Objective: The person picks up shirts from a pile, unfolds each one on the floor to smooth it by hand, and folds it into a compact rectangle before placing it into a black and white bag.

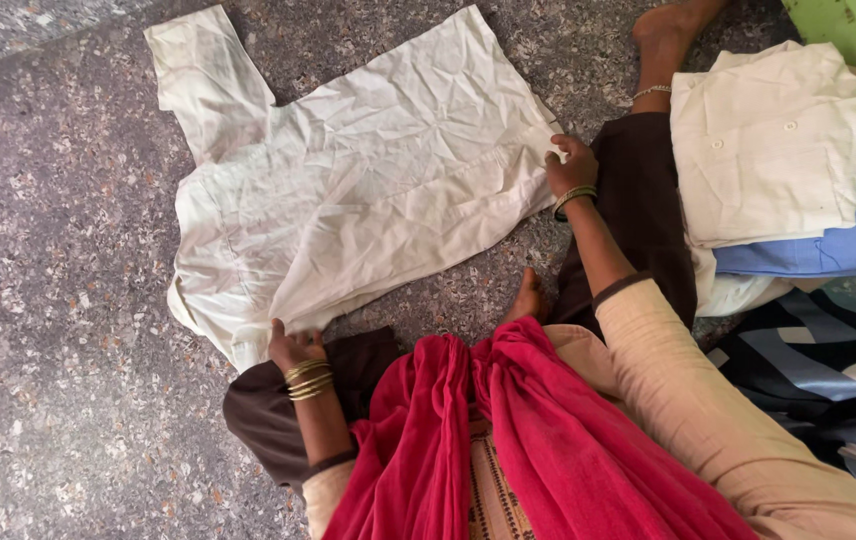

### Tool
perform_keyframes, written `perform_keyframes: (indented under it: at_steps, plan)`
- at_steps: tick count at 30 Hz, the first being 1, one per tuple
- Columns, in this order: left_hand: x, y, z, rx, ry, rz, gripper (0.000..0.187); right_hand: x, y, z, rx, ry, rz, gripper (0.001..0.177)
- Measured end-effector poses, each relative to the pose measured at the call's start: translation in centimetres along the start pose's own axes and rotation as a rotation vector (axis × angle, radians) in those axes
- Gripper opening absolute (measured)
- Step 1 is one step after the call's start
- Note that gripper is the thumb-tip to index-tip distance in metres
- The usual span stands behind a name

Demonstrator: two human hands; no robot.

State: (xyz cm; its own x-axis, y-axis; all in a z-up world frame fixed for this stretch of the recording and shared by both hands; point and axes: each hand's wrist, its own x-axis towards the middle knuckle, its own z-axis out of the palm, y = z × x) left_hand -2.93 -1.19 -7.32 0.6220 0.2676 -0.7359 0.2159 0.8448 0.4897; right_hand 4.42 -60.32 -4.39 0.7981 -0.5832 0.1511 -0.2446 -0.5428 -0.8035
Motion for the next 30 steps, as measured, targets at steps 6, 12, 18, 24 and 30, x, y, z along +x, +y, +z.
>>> perform_keyframes:
  at_steps: [6,12,18,24,30]
  plan:
    - [-5.7,-6.2,7.6,1.280,0.196,1.246,0.083,-8.5,-6.4,4.5,-0.300,-0.239,-0.438,0.068]
    - [-1.5,-4.9,7.6,2.115,0.165,0.573,0.107,-11.7,-5.6,6.4,-0.701,-0.594,-0.481,0.093]
    - [-1.1,-4.6,6.0,2.139,0.092,0.431,0.107,-10.2,-6.4,6.0,-0.722,-0.620,-0.358,0.085]
    - [4.4,-6.5,12.3,1.963,-0.044,1.114,0.080,-8.1,-12.0,13.8,-0.565,-0.577,-0.559,0.084]
    - [18.3,1.0,18.4,2.174,0.076,0.878,0.092,4.2,-10.8,20.2,-0.687,-0.592,-0.553,0.085]
